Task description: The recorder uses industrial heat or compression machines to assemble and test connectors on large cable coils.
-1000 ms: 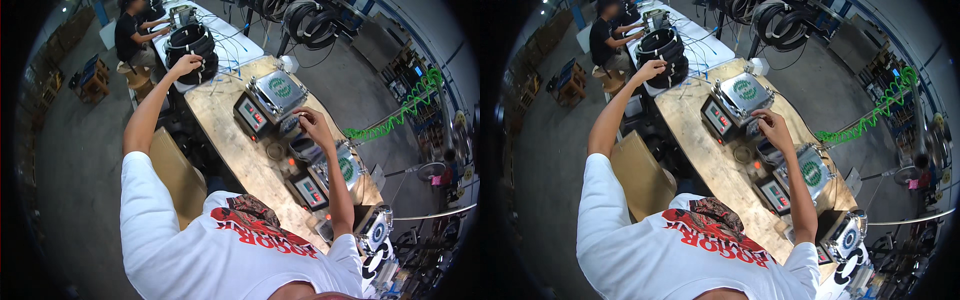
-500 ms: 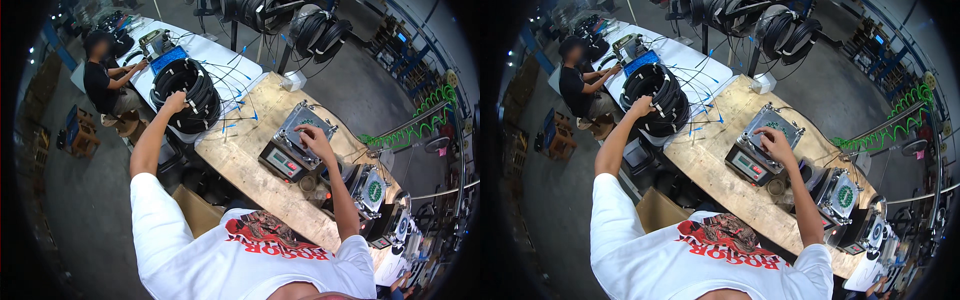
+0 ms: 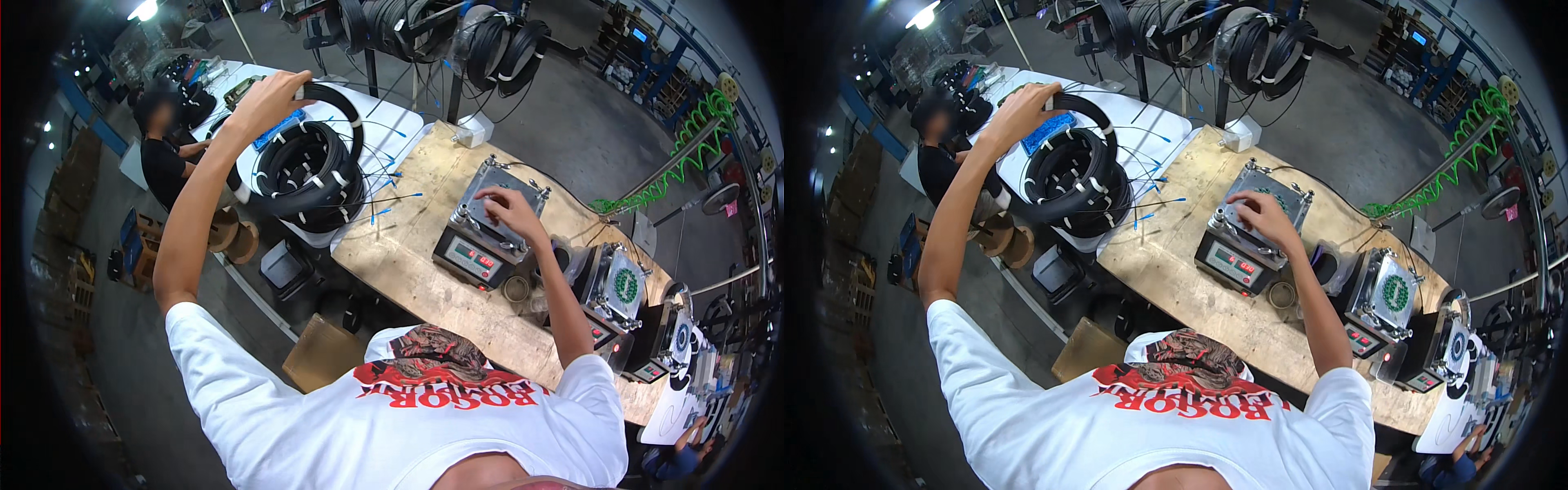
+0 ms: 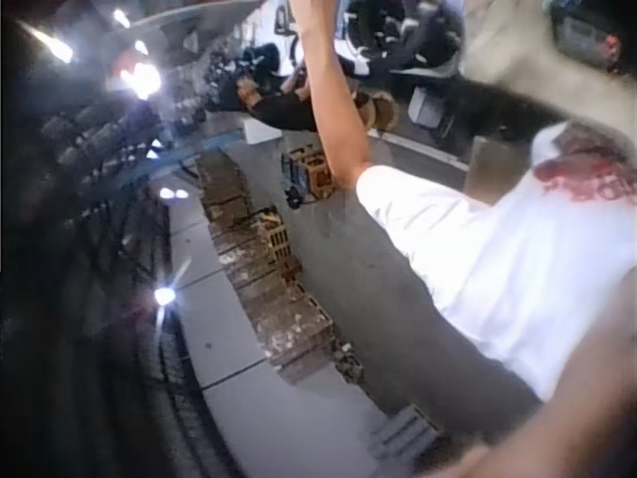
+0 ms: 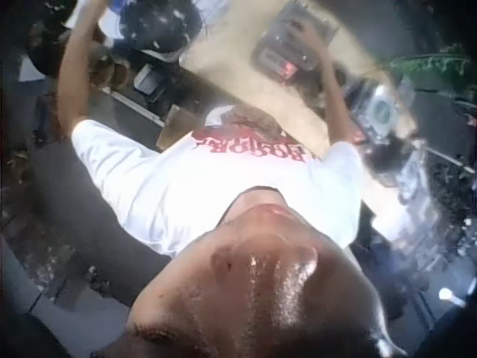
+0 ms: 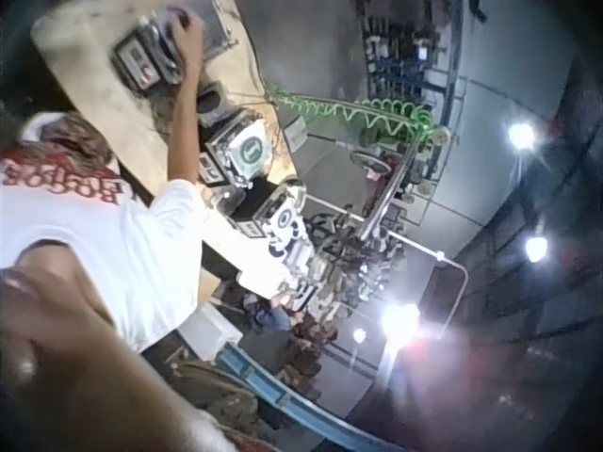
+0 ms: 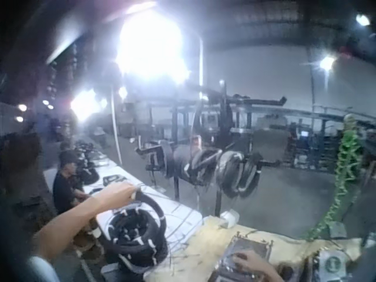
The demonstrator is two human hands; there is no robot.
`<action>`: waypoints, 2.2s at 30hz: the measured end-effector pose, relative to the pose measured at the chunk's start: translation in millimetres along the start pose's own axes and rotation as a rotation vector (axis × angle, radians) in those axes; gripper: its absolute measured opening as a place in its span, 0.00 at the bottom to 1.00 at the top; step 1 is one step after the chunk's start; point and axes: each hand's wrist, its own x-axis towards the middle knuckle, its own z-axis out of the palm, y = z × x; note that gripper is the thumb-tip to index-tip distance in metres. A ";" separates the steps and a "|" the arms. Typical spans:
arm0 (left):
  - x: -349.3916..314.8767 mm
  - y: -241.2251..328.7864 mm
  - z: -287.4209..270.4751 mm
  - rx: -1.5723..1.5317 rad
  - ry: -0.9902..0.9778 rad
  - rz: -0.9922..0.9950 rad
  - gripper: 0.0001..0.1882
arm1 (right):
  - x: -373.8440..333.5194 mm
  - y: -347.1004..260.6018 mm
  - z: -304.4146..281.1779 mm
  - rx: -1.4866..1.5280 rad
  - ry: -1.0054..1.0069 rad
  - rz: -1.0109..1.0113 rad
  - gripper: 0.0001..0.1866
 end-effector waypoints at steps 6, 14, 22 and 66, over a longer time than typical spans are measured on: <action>14.0 91.0 -27.2 -0.514 -0.007 0.088 0.33 | -30.8 -19.9 35.5 0.136 -0.009 -0.132 0.28; 33.9 211.0 68.0 -1.302 -0.111 -0.133 0.25 | -89.4 -3.9 -15.9 0.054 0.598 -0.178 0.20; 36.1 282.5 200.6 -1.637 -0.149 -0.255 0.23 | -110.8 56.9 -47.3 -0.316 0.787 -0.005 0.26; 90.4 291.0 176.7 -2.289 0.093 0.146 0.21 | -17.9 0.0 -43.8 0.317 0.895 -0.641 0.15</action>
